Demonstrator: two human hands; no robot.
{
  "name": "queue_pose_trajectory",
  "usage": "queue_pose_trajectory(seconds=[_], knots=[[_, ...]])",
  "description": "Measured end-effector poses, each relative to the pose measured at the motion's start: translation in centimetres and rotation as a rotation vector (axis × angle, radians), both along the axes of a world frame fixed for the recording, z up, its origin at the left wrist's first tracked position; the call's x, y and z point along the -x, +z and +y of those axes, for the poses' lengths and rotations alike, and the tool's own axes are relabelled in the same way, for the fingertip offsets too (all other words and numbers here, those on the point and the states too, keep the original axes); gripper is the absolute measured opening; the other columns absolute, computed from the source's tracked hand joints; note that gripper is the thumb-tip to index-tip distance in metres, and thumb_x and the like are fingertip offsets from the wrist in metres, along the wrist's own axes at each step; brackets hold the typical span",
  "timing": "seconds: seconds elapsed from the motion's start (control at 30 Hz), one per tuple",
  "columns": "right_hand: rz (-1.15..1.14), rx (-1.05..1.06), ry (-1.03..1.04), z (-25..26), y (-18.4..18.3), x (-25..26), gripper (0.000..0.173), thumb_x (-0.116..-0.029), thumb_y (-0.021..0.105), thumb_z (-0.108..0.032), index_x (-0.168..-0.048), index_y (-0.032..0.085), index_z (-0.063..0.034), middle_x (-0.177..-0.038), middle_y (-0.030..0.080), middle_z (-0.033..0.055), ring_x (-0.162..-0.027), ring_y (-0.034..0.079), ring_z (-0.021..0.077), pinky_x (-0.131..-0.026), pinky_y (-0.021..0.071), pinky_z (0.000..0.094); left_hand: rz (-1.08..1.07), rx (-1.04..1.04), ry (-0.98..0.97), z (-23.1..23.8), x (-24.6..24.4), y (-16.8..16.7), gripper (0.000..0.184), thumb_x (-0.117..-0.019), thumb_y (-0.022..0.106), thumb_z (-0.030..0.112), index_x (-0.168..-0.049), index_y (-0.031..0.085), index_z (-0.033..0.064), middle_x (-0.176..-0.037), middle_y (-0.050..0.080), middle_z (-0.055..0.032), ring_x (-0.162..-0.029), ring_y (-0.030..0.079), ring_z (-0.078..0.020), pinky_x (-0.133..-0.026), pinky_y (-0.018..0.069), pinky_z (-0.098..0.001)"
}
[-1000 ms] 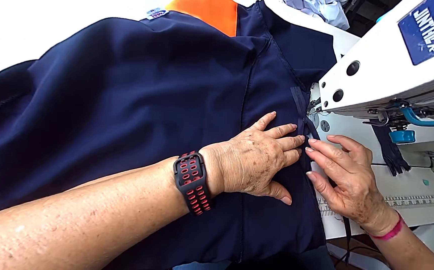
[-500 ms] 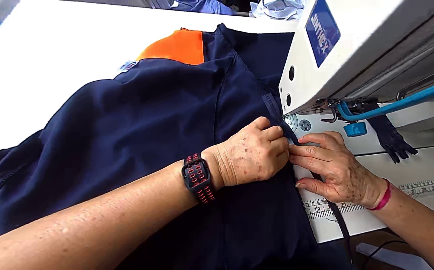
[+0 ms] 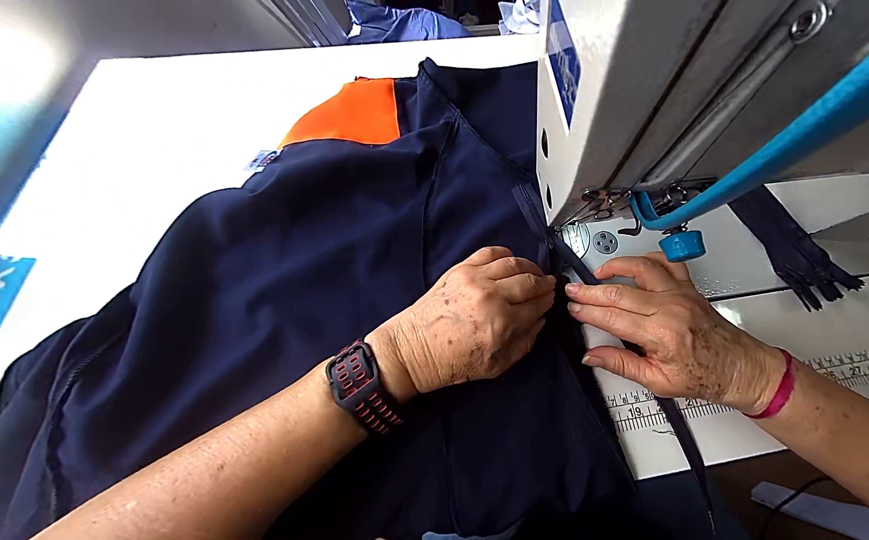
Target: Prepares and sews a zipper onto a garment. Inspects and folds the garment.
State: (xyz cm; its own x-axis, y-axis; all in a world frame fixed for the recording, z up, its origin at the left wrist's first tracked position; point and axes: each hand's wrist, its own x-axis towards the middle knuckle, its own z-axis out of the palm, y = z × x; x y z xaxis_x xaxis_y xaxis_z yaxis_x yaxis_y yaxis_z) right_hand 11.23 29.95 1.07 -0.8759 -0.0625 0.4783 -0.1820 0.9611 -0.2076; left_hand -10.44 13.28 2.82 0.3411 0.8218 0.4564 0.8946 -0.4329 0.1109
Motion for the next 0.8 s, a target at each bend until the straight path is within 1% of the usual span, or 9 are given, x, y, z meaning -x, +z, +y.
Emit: queue_pose_trajectory(seconds=[0.17,0.2,0.3,0.33,0.4,0.53,0.63,0.73,0.8], knots=[[-0.022,-0.006,0.008,0.0,0.4,-0.1,0.038,-0.1022,0.05,-0.038,-0.114,0.08,-0.018,-0.126,0.073,-0.0027,-0.123,0.058,0.0239,-0.099,0.038,0.0464,-0.07,0.141,0.086,-1.8,-0.9,-0.2,0.053,-0.1022,0.043,0.046,-0.125,0.073,0.0081,-0.135,0.068,-0.0093,-0.133,0.059,-0.0223,-0.113,0.0436,-0.0414],[-0.032,-0.003,0.024,0.1,0.6,-0.1,0.036,-0.1018,0.049,-0.032,-0.115,0.08,-0.0175,-0.127,0.073,-0.0024,-0.124,0.058,0.0243,-0.099,0.0383,0.0466,-0.075,0.146,0.092,-1.9,-1.0,-0.4,0.058,-0.1025,0.042,0.051,-0.128,0.071,0.0082,-0.136,0.067,-0.0091,-0.135,0.058,-0.0222,-0.115,0.0425,-0.0417],[0.004,-0.044,0.137,1.8,1.6,-0.1,0.035,-0.0981,0.048,-0.01,-0.118,0.077,-0.0137,-0.129,0.072,0.0026,-0.128,0.059,0.0261,-0.102,0.0435,0.0453,-0.089,0.139,0.099,-1.9,-1.2,-0.7,0.065,-0.0997,0.045,0.06,-0.128,0.072,0.008,-0.137,0.067,-0.0096,-0.136,0.057,-0.0228,-0.115,0.0427,-0.0426],[0.035,-0.097,0.176,2.6,1.9,0.0,0.034,-0.0997,0.049,-0.006,-0.12,0.075,-0.0122,-0.131,0.071,0.0062,-0.127,0.06,0.0275,-0.103,0.0448,0.045,-0.083,0.139,0.1,-1.9,-1.2,-0.7,0.065,-0.0993,0.045,0.061,-0.128,0.072,0.0082,-0.137,0.067,-0.0097,-0.136,0.057,-0.0232,-0.115,0.0431,-0.0431],[0.093,-0.237,0.236,4.1,2.5,0.5,0.03,-0.1013,0.052,-0.004,-0.121,0.073,-0.0103,-0.128,0.071,0.0114,-0.12,0.063,0.0293,-0.098,0.0468,0.0439,-0.073,0.143,0.1,-1.9,-1.1,-0.7,0.064,-0.0985,0.047,0.06,-0.128,0.072,0.009,-0.139,0.066,-0.0098,-0.136,0.056,-0.0236,-0.115,0.043,-0.043],[0.117,-0.369,0.36,4.7,2.7,1.8,0.028,-0.1031,0.052,-0.006,-0.119,0.075,-0.0089,-0.12,0.074,0.0096,-0.111,0.065,0.0264,-0.094,0.0485,0.0392,-0.064,0.137,0.092,-1.8,-1.1,-0.7,0.059,-0.0974,0.051,0.056,-0.128,0.071,0.0095,-0.139,0.065,-0.0106,-0.137,0.056,-0.0247,-0.114,0.0423,-0.0432],[0.125,-0.35,0.414,4.3,2.0,2.5,0.026,-0.1019,0.051,-0.004,-0.11,0.076,-0.0047,-0.11,0.075,0.0118,-0.099,0.067,0.0253,-0.086,0.0498,0.0377,-0.043,0.129,0.092,-1.9,-1.2,-0.7,0.059,-0.0979,0.05,0.055,-0.128,0.071,0.0089,-0.142,0.064,-0.007,-0.138,0.054,-0.0242,-0.113,0.0417,-0.0439],[0.18,-0.279,0.343,3.8,2.0,2.5,0.024,-0.1015,0.052,-0.003,-0.112,0.074,-0.0028,-0.11,0.074,0.015,-0.1,0.068,0.0262,-0.09,0.0532,0.0362,0.003,0.138,0.116,-1.8,-1.5,-0.9,0.059,-0.0988,0.046,0.055,-0.128,0.07,0.0098,-0.146,0.061,-0.0043,-0.14,0.051,-0.0238,-0.111,0.0408,-0.0467],[0.233,-0.185,0.236,2.8,2.1,2.4,0.02,-0.1007,0.055,-0.002,-0.111,0.072,-0.0018,-0.106,0.074,0.0151,-0.1,0.069,0.025,-0.091,0.0539,0.0339,0.017,0.128,0.125,-1.8,-1.6,-1.0,0.059,-0.0994,0.044,0.056,-0.127,0.069,0.01,-0.148,0.059,-0.0058,-0.14,0.051,-0.0248,-0.11,0.0404,-0.0479]])
